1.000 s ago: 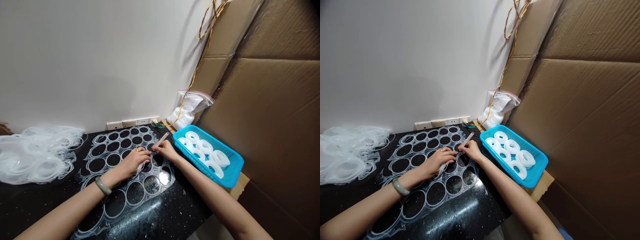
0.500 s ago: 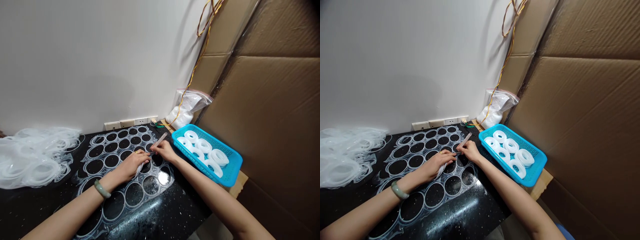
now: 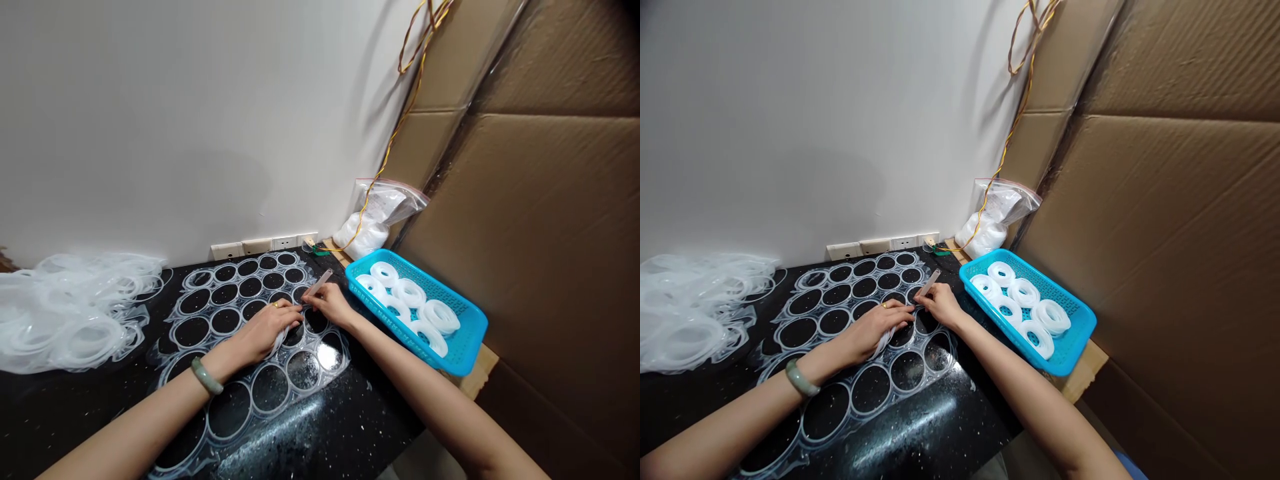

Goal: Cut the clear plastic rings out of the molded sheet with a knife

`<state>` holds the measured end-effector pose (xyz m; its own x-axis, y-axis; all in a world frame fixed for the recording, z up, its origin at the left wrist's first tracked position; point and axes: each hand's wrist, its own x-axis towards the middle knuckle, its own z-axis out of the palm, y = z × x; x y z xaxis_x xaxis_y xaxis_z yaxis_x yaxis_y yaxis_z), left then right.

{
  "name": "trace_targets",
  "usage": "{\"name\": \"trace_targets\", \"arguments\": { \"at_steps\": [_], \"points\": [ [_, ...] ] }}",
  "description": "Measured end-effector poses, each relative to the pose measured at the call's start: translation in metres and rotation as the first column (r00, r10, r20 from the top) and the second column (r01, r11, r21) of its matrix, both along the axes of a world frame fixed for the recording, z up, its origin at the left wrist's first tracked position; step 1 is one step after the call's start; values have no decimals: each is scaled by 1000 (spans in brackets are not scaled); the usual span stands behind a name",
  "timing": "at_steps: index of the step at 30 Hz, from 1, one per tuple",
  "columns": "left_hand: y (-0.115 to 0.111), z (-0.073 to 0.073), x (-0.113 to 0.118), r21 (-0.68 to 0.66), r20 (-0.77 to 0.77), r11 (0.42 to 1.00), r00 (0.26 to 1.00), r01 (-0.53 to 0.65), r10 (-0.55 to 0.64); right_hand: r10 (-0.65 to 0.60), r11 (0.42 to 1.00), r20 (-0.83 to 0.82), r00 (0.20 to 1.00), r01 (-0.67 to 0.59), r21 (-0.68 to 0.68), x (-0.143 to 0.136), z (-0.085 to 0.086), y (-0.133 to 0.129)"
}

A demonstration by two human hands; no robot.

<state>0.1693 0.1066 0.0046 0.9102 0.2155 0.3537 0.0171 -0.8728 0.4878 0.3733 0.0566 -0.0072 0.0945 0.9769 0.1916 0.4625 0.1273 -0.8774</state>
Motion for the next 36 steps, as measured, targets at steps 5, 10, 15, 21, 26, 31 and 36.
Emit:
{"name": "trace_targets", "arguments": {
  "at_steps": [5,10,15,21,26,31,36],
  "points": [
    [-3,2,3,-100,44,995,999,1,3,-3,985,328,945,-54,165,-1,0,-7],
    [-5,2,2,-110,47,994,999,1,5,-76,990,739,670,-36,134,-3,6,-5],
    [-8,5,-1,-147,48,989,999,10,-3,-367,928,735,570,285,241,13,37,23],
    [-11,8,-5,-118,32,993,999,6,-2,-731,682,326,599,638,356,50,69,46],
    [6,4,-1,-58,16,995,997,-80,81,-480,874,138,866,458,164,36,51,54],
    [31,6,4,11,18,987,987,-160,160,-270,963,78,960,270,14,6,16,62],
    [39,-3,8,79,-3,980,983,-181,182,-182,983,5,983,182,-28,3,-8,73]
  ]
}}
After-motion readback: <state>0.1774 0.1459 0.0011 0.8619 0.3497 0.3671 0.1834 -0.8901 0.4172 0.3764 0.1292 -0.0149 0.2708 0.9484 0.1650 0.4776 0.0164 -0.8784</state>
